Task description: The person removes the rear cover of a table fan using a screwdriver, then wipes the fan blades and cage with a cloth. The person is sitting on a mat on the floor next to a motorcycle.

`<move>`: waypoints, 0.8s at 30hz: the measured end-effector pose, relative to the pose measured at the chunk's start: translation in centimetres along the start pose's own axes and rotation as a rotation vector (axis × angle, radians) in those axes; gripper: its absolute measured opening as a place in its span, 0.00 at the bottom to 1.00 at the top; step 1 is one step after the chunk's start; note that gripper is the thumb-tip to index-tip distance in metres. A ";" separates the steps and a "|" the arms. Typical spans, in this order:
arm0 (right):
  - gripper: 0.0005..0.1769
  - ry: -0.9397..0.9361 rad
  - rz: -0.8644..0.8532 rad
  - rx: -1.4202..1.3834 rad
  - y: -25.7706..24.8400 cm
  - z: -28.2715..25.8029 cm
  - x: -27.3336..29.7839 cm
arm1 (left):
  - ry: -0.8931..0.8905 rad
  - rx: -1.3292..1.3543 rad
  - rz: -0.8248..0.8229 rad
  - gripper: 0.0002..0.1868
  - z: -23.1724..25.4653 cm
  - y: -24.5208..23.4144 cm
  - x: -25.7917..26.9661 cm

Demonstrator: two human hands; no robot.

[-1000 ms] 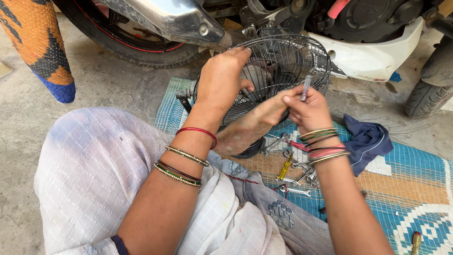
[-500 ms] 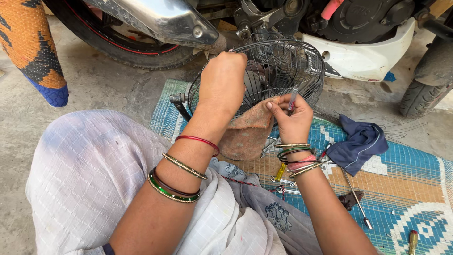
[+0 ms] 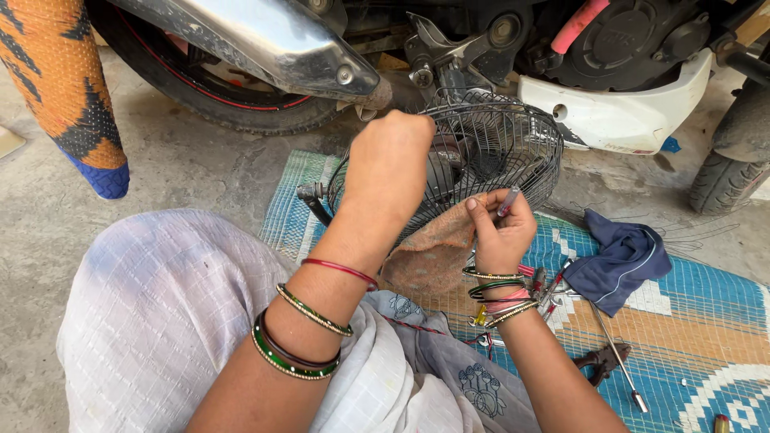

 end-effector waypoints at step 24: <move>0.10 -0.067 0.087 0.415 1.1 -3.4 0.6 | 0.019 -0.298 -0.016 0.30 2.5 3.9 2.5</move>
Point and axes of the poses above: each hand's wrist, its own x-axis away from the middle knuckle, its own y-axis out of the palm, z = x × y, the point moved 7 cm from there along -x, towards the middle knuckle, and after that the axes turned 5 degrees about x, right-handed, at the moved point
